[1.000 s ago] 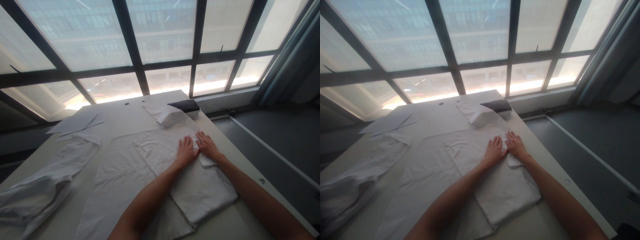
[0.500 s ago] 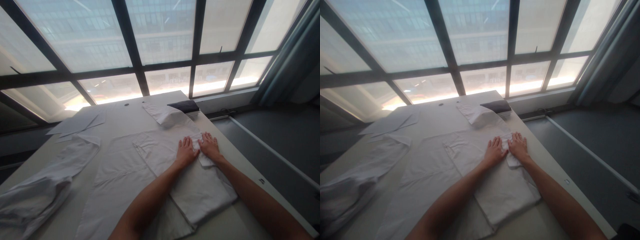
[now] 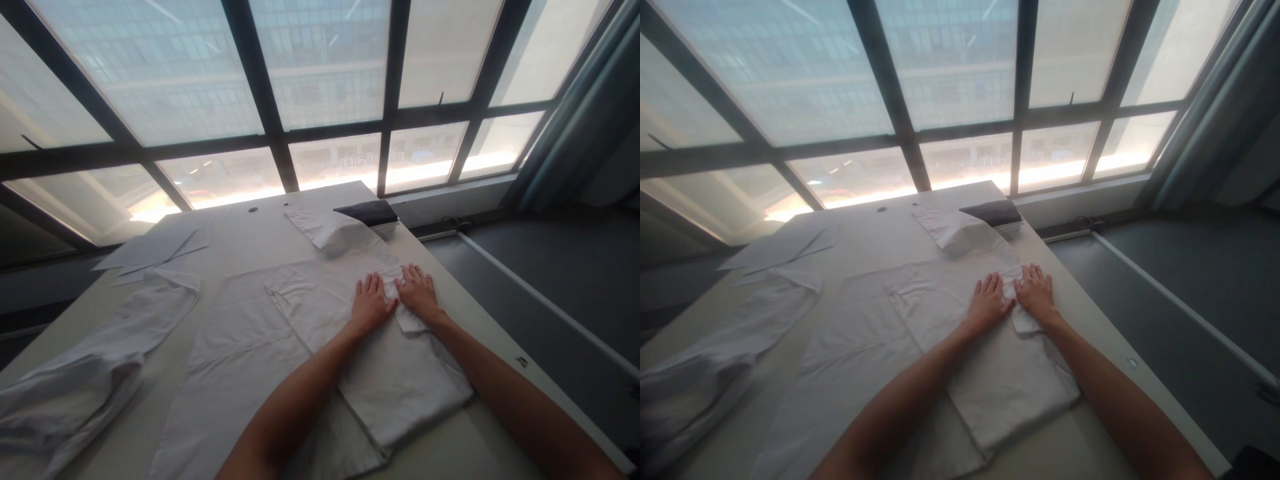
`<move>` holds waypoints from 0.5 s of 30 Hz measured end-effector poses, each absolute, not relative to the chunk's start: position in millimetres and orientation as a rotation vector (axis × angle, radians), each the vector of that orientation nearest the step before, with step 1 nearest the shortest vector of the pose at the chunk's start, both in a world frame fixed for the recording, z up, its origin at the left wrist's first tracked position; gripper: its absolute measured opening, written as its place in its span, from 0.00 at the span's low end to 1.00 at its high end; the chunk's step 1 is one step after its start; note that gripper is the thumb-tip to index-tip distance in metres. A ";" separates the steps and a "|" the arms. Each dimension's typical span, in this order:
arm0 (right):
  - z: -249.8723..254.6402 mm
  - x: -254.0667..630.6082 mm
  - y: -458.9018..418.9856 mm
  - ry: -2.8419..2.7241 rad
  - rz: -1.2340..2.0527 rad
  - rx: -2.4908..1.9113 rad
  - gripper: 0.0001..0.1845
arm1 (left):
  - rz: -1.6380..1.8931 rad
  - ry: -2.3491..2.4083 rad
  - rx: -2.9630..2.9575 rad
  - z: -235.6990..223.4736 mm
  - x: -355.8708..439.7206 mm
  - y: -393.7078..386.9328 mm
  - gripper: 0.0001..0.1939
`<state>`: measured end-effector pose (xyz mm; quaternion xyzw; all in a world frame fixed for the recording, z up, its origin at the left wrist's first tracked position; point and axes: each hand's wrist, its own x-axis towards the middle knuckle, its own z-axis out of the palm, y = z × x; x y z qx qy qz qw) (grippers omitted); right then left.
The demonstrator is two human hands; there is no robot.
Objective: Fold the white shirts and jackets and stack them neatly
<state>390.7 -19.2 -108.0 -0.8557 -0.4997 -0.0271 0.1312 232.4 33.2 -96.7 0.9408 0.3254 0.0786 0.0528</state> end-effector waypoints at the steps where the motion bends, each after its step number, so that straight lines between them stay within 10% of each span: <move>1: -107.4 390.3 -19.5 -1.455 -0.078 -2.484 0.33 | 0.237 0.987 2.864 -97.0 232.2 33.3 0.39; 15: -112.0 390.8 -16.9 -1.455 -0.088 -2.455 0.32 | 1.047 1.168 1.819 -59.6 219.8 134.7 0.15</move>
